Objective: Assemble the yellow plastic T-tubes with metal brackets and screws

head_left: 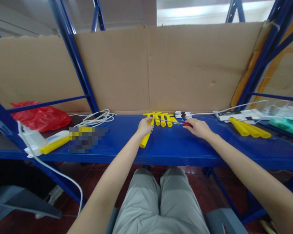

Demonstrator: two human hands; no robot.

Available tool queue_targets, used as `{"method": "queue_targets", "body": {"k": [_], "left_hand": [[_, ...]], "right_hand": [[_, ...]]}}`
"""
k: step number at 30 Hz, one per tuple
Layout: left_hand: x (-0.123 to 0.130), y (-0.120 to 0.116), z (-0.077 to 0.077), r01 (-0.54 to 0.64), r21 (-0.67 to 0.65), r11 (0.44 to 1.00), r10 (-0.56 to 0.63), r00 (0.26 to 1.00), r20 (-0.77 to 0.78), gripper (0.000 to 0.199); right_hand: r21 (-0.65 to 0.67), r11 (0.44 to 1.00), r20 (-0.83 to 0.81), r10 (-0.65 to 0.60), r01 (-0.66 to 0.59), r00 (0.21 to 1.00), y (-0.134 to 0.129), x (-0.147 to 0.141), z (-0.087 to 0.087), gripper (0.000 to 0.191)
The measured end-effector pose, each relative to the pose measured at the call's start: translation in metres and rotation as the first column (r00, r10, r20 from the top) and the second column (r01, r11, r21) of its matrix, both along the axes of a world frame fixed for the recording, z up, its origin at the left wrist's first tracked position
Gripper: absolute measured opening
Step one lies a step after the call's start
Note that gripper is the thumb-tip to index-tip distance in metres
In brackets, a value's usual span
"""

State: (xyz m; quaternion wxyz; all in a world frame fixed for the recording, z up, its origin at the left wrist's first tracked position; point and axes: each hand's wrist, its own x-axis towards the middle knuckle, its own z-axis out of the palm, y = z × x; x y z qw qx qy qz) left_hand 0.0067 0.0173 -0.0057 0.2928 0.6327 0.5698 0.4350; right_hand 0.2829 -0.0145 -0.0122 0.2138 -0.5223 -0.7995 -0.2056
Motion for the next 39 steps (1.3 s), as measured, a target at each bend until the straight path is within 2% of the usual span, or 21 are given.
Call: {"method": "queue_targets", "body": {"k": [4, 10, 17, 24, 27, 33, 39], "left_hand": [[0.0002, -0.0007, 0.0004, -0.009, 0.007, 1.0, 0.009, 1.0, -0.016, 0.056], [0.0002, -0.0002, -0.0009, -0.001, 0.012, 1.0, 0.001, 1.0, -0.004, 0.056], [-0.0002, 0.0001, -0.0013, -0.005, -0.006, 1.0, 0.005, 1.0, -0.012, 0.057], [0.0004, -0.0006, -0.0011, 0.005, -0.013, 1.0, -0.005, 1.0, 0.0, 0.054], [0.0003, -0.0001, -0.0012, -0.005, -0.014, 1.0, 0.005, 1.0, 0.0, 0.057], [0.0003, -0.0011, -0.0004, -0.013, -0.008, 1.0, 0.013, 1.0, -0.011, 0.058], [0.001, -0.004, 0.0024, -0.001, -0.006, 1.0, 0.001, 0.999, -0.04, 0.058]], "right_hand": [[-0.033, 0.999, -0.018, -0.003, 0.003, 1.0, -0.0001, -0.0016, 0.0002, 0.021], [-0.05, 0.994, 0.006, -0.096, 0.096, 0.995, -0.0018, -0.0034, 0.0014, 0.02], [-0.043, 0.999, 0.011, -0.012, 0.013, 1.0, -0.0032, -0.0037, 0.0018, 0.024], [-0.033, 0.997, -0.007, -0.071, 0.071, 0.997, -0.0029, -0.0027, 0.0016, 0.021], [-0.009, 0.998, 0.031, -0.061, 0.061, 0.998, -0.0035, -0.0026, 0.0025, 0.023], [-0.052, 0.998, 0.01, -0.04, 0.041, 0.999, -0.0044, -0.0046, 0.0035, 0.029], [-0.048, 0.998, -0.011, -0.051, 0.05, 0.999, -0.002, -0.0028, 0.0019, 0.024]]}}
